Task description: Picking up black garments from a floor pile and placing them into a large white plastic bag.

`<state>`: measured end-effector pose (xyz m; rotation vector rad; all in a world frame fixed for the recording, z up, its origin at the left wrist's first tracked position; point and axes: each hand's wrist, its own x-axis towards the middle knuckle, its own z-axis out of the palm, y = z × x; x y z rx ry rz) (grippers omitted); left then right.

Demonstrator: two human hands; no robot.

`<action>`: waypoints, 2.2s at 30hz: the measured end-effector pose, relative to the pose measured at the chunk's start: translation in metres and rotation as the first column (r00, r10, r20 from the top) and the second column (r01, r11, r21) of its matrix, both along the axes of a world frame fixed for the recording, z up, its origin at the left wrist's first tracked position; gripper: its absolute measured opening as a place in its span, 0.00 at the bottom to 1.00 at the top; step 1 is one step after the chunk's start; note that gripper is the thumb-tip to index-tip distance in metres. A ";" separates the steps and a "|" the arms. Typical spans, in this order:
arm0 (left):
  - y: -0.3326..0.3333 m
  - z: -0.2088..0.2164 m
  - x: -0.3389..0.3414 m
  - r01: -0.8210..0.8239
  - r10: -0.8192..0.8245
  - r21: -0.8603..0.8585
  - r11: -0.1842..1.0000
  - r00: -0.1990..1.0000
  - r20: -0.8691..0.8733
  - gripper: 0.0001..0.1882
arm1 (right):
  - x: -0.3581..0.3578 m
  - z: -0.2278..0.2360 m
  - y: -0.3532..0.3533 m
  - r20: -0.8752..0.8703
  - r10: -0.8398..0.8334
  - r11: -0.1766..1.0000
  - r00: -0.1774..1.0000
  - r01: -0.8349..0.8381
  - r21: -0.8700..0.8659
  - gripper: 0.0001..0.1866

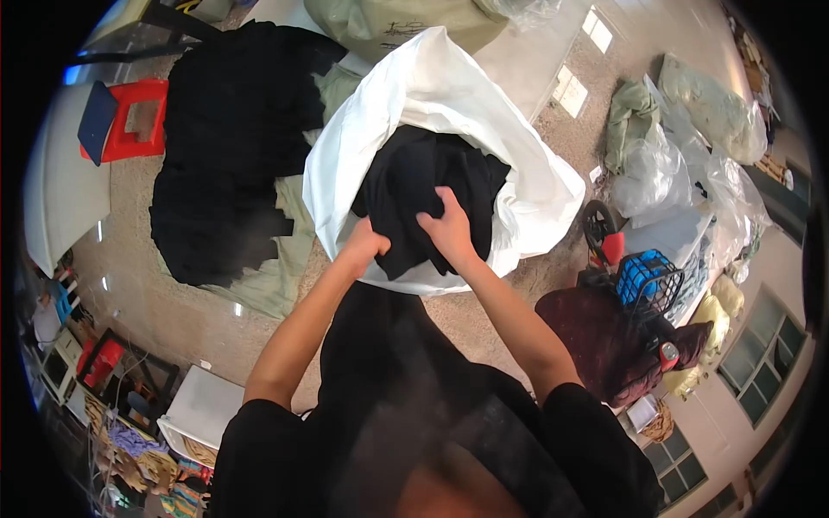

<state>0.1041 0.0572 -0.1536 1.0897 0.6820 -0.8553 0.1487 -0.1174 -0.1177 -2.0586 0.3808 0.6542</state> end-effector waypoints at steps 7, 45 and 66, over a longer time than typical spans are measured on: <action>0.012 0.138 -0.081 0.109 -0.097 -0.099 0.989 0.988 0.120 0.30 | -0.099 0.135 -0.085 -0.055 0.273 0.960 0.960 -0.268 0.081 0.26; -0.018 0.057 -0.157 -0.070 0.052 0.216 0.974 0.995 0.085 0.17 | -0.148 0.024 -0.021 -0.155 0.130 0.966 0.979 -0.090 0.242 0.23; -0.032 0.071 -0.153 -0.172 0.132 0.223 0.959 0.974 0.185 0.16 | -0.133 0.070 -0.022 -0.204 0.236 0.945 0.950 -0.175 0.276 0.52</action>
